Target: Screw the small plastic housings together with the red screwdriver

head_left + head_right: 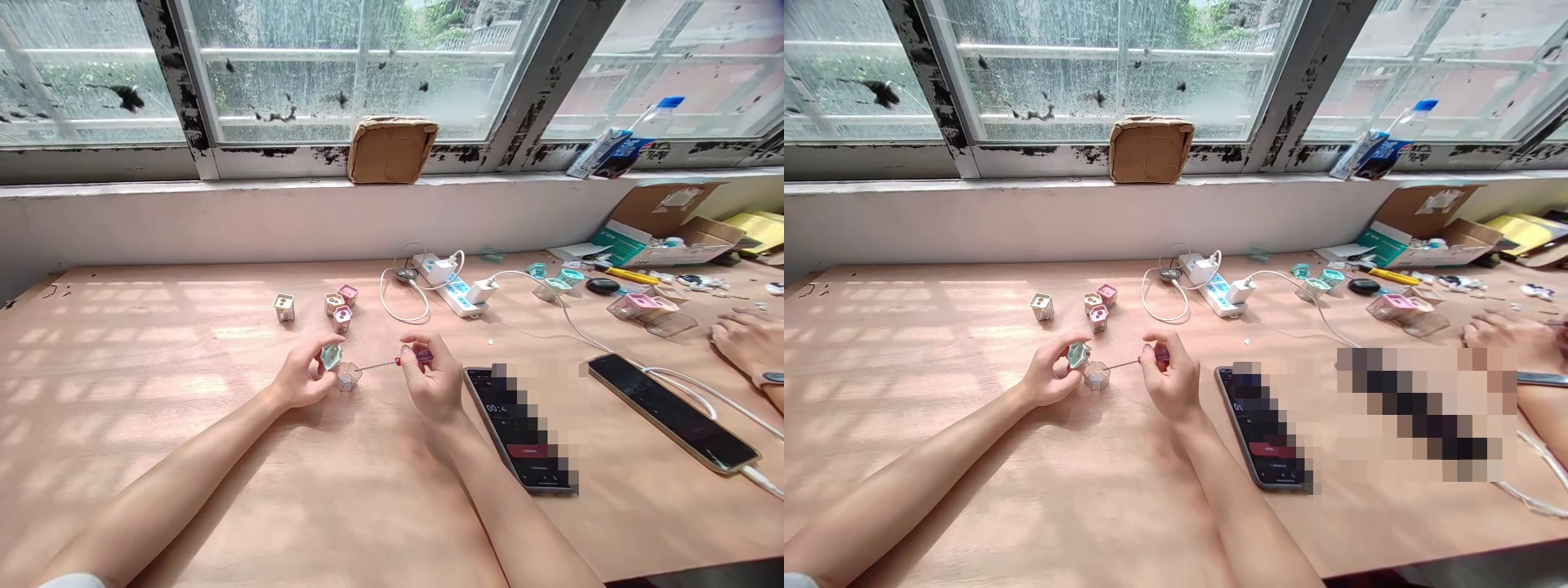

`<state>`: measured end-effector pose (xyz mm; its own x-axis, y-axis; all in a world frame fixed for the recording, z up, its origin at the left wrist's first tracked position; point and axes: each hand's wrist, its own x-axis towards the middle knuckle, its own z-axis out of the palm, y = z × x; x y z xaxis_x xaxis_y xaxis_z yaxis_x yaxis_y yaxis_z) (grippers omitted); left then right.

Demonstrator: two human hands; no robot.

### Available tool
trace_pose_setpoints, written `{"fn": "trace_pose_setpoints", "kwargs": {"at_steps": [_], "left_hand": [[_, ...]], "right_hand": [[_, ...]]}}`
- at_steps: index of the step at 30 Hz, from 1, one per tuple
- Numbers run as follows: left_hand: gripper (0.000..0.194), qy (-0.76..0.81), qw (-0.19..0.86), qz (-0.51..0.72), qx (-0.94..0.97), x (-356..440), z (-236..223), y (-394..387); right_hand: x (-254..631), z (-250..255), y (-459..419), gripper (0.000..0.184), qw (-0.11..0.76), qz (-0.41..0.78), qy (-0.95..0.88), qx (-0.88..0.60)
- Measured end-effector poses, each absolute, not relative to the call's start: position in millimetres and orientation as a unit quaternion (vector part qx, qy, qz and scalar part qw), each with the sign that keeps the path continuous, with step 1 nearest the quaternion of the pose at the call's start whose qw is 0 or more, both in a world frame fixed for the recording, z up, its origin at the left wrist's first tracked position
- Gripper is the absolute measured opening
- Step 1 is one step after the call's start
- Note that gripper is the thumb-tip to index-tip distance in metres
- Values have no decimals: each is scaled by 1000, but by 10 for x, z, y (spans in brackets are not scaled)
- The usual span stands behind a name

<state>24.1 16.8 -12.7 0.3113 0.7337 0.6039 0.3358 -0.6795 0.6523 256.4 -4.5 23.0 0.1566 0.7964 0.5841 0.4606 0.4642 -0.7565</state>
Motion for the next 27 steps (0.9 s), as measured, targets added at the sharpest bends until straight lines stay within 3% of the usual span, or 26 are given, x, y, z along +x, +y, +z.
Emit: {"fn": "trace_pose_setpoints", "kwargs": {"at_steps": [9,27], "left_hand": [[50,335,244,474,777,257,-134,145],[50,317,243,468,788,255,-126,141]], "right_hand": [[2530,254,-86,4,628,125,-624,-448],[2491,225,-94,3,619,127,-635,-445]]}}
